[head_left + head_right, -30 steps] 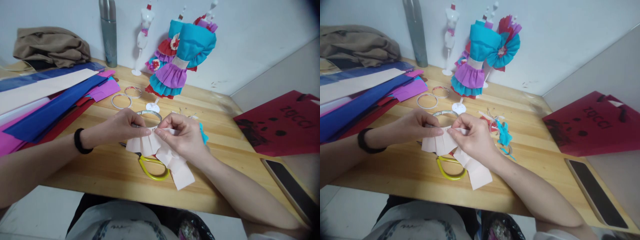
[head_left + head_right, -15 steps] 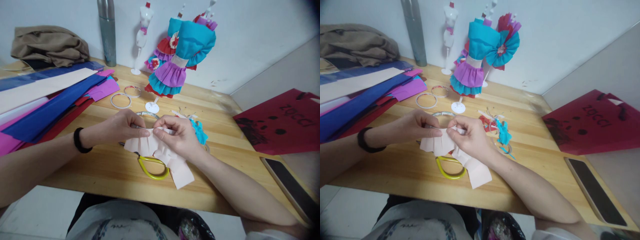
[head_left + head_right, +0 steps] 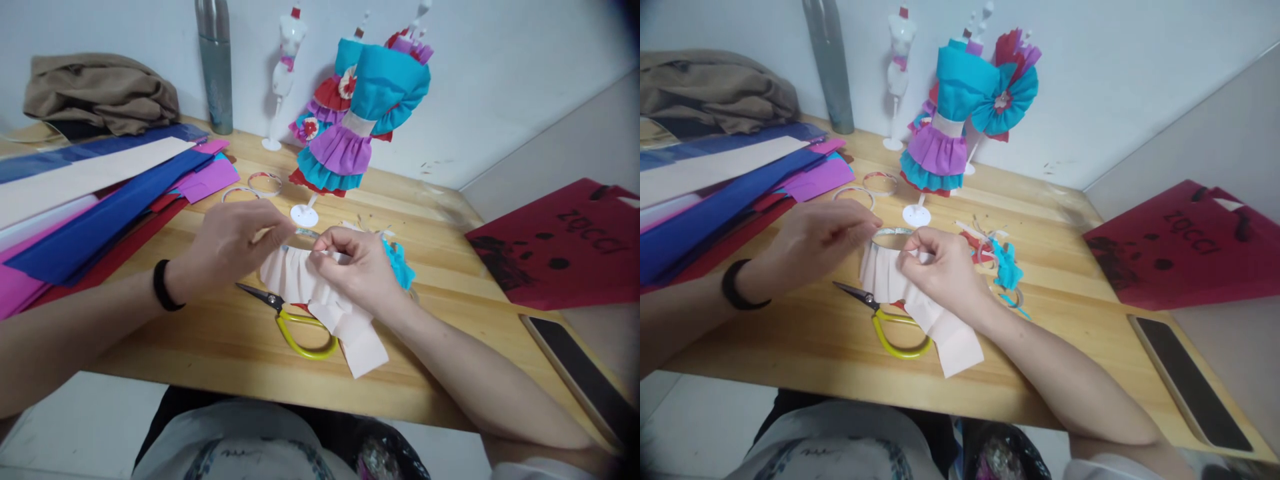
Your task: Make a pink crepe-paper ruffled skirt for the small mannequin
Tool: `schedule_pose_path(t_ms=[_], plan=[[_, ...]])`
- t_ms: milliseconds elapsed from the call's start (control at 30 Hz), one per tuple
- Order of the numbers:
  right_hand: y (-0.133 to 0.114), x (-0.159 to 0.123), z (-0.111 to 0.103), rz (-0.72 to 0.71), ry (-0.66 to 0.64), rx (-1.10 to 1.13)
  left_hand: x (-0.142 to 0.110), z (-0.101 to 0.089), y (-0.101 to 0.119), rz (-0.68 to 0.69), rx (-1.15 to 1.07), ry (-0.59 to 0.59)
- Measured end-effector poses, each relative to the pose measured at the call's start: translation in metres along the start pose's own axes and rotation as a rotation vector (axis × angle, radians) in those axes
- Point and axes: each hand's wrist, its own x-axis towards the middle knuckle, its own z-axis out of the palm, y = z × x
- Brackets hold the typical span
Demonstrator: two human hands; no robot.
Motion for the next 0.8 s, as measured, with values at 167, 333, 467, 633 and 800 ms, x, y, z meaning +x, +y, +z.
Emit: schedule_pose_path(t_ms=[167, 333, 467, 633, 800], plan=[[-0.002, -0.004, 0.005, -0.041, 0.058, -0.066, -0.010, 0.007, 0.013, 0.081, 0.095, -0.105], [0.000, -0.005, 0.006, -0.052, 0.015, -0.008, -0.008, 0.008, 0.015, -0.063, -0.006, -0.222], [0.007, -0.004, 0.007, -0.046, -0.033, 0.068, -0.005, 0.007, 0.013, -0.092, 0.020, -0.203], [0.010, -0.006, 0.011, -0.072, -0.031, 0.098, -0.009, 0.005, 0.017, -0.011, 0.295, -0.229], [0.004, -0.007, 0.009, -0.033, 0.016, 0.069, -0.012, 0.005, 0.017, 0.107, 0.487, -0.109]])
